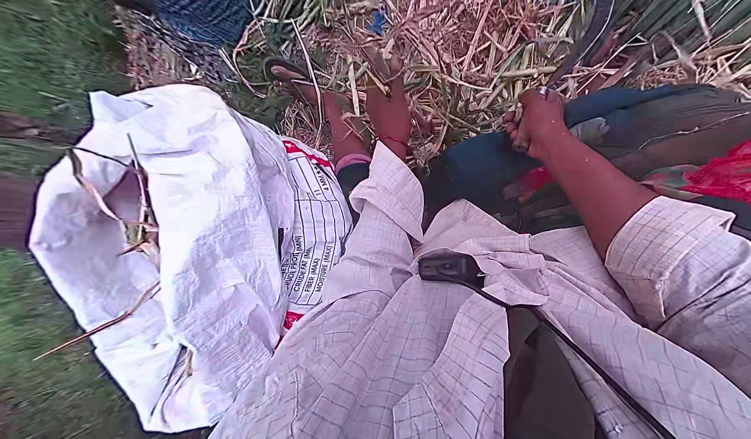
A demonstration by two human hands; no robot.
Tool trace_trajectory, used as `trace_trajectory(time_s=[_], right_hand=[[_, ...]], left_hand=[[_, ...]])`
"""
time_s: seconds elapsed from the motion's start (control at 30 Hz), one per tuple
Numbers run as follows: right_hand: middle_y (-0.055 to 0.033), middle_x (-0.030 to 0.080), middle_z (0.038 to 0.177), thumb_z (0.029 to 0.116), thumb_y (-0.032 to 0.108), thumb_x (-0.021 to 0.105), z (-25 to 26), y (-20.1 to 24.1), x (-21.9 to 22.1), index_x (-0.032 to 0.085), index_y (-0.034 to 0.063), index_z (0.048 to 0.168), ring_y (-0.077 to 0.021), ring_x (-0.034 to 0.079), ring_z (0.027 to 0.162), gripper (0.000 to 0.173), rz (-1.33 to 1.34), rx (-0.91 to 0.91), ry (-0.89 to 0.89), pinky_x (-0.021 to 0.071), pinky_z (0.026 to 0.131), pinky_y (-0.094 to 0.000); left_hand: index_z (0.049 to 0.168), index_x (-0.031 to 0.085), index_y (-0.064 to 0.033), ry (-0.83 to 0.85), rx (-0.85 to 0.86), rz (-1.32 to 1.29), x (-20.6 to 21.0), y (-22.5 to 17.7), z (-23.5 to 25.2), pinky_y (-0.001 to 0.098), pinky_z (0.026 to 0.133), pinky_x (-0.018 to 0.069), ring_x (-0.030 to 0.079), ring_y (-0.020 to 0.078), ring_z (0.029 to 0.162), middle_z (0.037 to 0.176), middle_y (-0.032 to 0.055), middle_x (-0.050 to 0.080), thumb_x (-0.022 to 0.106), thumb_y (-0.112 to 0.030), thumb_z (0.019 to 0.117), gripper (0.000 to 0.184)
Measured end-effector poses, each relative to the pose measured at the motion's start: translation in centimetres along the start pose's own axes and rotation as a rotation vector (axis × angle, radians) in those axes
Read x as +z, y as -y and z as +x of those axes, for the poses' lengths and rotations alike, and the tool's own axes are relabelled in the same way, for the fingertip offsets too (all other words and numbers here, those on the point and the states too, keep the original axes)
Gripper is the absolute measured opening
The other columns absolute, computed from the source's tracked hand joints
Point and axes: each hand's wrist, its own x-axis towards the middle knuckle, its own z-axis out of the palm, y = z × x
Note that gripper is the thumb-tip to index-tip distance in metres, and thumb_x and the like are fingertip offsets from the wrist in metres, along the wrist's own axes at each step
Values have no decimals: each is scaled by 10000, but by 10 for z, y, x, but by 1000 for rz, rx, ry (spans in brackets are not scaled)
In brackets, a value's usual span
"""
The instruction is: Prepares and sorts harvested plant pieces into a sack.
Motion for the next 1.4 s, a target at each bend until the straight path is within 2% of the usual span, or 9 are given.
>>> trace_trajectory(time_s=[0.07, 0.17, 0.27, 0.37, 0.57, 0.77, 1.0, 1.17, 1.4], right_hand=[[-61, 640, 770, 1078, 295, 480, -3, -14, 2, 472, 86, 1303, -124, 598, 509, 307, -114, 66, -9, 515, 459, -254], [-40, 591, 797, 1072, 326, 468, 0, -44, 7, 513, 72, 1259, -98, 539, 525, 319, -117, 239, -30, 473, 475, -239], [-72, 575, 872, 1084, 317, 471, 6, -53, 11, 474, 53, 1335, -130, 561, 571, 365, -50, 185, -75, 513, 520, -268], [-82, 657, 860, 1072, 298, 493, 15, -46, 10, 425, 63, 1388, -153, 634, 573, 400, -228, -68, -25, 560, 525, -301], [-92, 694, 897, 1046, 305, 514, 9, -45, 12, 438, 57, 1403, -175, 668, 611, 442, -398, -161, 22, 581, 562, -336], [-93, 667, 905, 1050, 283, 530, 9, -45, 8, 468, 71, 1368, -159, 650, 580, 388, -358, -86, 19, 570, 531, -306], [-94, 665, 887, 1070, 317, 491, 14, -41, 5, 420, 78, 1417, -144, 621, 553, 427, -182, 68, 16, 537, 506, -274], [-82, 645, 857, 1062, 309, 502, 15, -38, 12, 436, 94, 1383, -133, 605, 536, 392, -150, 80, 21, 525, 493, -262], [-84, 652, 873, 1056, 319, 534, 12, -43, 7, 460, 95, 1367, -135, 622, 554, 390, -159, 87, 2, 540, 507, -263]], left_hand=[[1295, 536, 49, -60, 26, -329, -30, 3, -1, 332, 710, 603, 684, 172, 823, 1060, 139, 673, 594, -259, 1052, 397], [1336, 462, 81, -43, 168, -630, -58, 3, -31, 382, 849, 623, 698, 230, 975, 1127, 165, 659, 590, -133, 1049, 380], [1323, 524, 131, -18, 67, -530, -71, -4, -58, 282, 964, 547, 670, 140, 1022, 1135, 137, 681, 567, -77, 1025, 365], [1319, 480, 41, 42, -38, -564, -76, 45, -40, 346, 782, 614, 706, 200, 892, 1061, 137, 688, 495, -199, 1099, 325], [1321, 491, 42, 138, -39, -584, -84, 50, -41, 378, 802, 642, 743, 233, 887, 1066, 151, 714, 491, -183, 1100, 316], [1258, 512, 49, 256, 395, -563, -112, 9, -62, 479, 898, 624, 706, 302, 1068, 1152, 160, 703, 592, -46, 1018, 271], [1071, 626, -60, -6, 996, -178, -274, -75, -123, 530, 994, 563, 686, 314, 1125, 1097, 95, 719, 715, -55, 945, 154], [815, 637, 1, -207, 869, 13, -378, -110, -166, 401, 933, 555, 684, 240, 972, 898, 94, 713, 556, 115, 855, 146], [896, 707, 20, -176, 839, 439, -457, 22, -166, 578, 1064, 504, 648, 409, 1192, 1124, 205, 724, 685, 9, 920, 35]])
